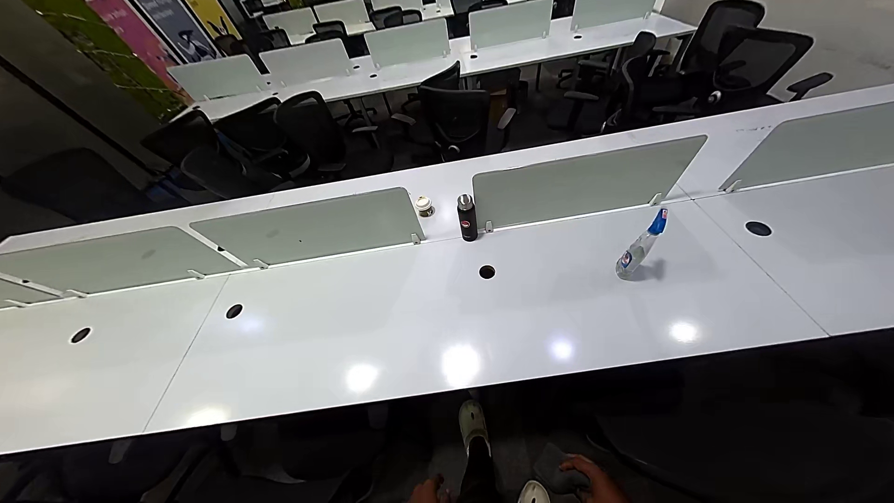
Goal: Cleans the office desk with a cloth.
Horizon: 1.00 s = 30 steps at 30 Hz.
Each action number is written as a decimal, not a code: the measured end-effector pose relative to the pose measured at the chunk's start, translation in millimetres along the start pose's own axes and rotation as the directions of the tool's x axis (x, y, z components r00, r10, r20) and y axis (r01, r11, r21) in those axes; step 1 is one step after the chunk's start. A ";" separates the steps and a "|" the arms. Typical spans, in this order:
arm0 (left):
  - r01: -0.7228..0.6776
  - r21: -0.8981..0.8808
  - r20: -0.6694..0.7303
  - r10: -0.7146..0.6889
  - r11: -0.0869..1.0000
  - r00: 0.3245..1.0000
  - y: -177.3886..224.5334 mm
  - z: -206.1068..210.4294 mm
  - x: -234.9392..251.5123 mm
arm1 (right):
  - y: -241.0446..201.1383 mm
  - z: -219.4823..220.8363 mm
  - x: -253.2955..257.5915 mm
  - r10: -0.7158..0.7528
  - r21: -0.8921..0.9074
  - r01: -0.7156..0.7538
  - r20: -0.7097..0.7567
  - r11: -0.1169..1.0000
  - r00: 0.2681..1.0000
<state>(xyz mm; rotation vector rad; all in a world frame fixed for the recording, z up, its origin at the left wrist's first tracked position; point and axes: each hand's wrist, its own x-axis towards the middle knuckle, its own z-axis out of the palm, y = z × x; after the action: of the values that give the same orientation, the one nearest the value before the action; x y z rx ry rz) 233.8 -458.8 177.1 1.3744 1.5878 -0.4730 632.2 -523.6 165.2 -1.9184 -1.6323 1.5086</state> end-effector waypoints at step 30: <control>-0.337 0.473 -0.588 0.577 0.814 0.567 151.7 -168.2 340.2 | -76.6 22.8 330.1 -0.220 -0.660 -0.114 -0.401 0.743 0.889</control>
<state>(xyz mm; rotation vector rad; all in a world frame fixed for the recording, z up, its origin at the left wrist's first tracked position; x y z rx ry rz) 333.1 -96.5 16.1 2.3522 1.6606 0.2065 523.1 -233.3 26.4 -2.2780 -2.1225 0.3426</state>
